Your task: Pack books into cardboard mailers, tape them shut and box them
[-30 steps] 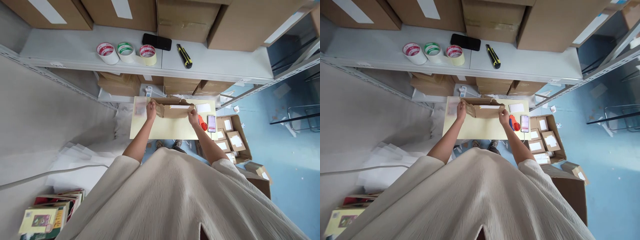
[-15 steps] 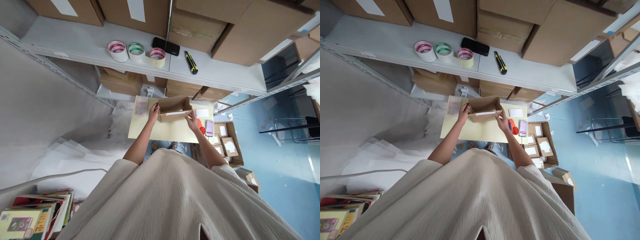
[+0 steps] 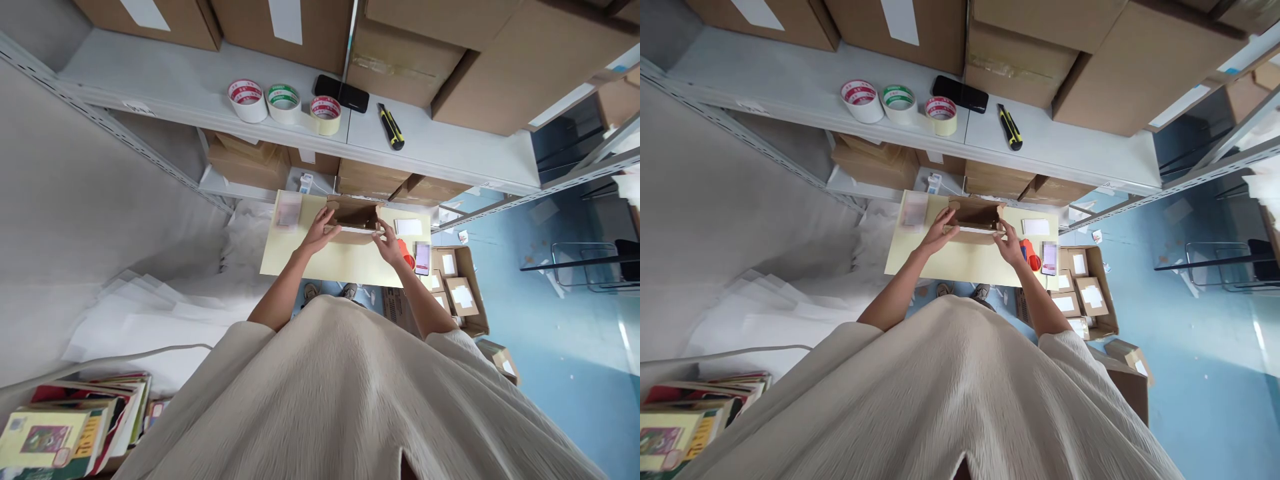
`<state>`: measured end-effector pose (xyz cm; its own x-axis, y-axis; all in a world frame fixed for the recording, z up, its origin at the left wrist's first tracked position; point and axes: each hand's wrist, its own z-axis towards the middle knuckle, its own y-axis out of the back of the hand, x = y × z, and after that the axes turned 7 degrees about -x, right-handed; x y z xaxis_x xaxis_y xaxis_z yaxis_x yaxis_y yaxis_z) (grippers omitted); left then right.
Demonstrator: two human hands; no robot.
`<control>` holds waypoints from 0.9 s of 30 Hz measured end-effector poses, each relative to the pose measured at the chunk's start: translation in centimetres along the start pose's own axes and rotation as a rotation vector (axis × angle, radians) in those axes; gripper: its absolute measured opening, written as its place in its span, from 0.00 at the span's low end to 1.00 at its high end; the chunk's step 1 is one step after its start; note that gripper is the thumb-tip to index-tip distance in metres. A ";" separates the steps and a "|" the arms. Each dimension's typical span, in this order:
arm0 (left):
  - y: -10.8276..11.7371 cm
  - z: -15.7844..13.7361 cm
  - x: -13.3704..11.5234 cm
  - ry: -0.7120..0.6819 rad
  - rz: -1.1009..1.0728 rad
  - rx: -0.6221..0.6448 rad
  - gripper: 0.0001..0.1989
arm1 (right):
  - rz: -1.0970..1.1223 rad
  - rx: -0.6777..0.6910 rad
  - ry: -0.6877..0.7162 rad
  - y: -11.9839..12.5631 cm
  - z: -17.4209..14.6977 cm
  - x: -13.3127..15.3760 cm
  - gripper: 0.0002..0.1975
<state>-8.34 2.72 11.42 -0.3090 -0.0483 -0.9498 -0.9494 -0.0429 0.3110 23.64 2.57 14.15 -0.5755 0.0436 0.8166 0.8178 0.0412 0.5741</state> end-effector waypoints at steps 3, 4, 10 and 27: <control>-0.5 0.1 0.9 -0.023 0.074 0.010 0.39 | -0.011 0.025 0.001 0.2 0.2 -0.5 0.39; -0.6 0.2 1.2 -0.020 0.077 0.010 0.36 | -0.010 0.032 -0.007 0.3 0.3 -0.6 0.39; -0.5 1.0 1.4 0.014 0.098 -0.007 0.30 | -0.001 0.046 -0.064 0.4 0.9 -0.9 0.37; -2.6 2.1 0.2 -0.041 0.185 -0.234 0.40 | -0.272 -0.169 0.090 -1.1 3.8 -0.4 0.53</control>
<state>-6.04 4.93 10.31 -0.4823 -0.0362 -0.8753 -0.8395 -0.2664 0.4736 22.92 6.29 12.92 -0.7758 -0.0350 0.6300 0.6287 -0.1275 0.7671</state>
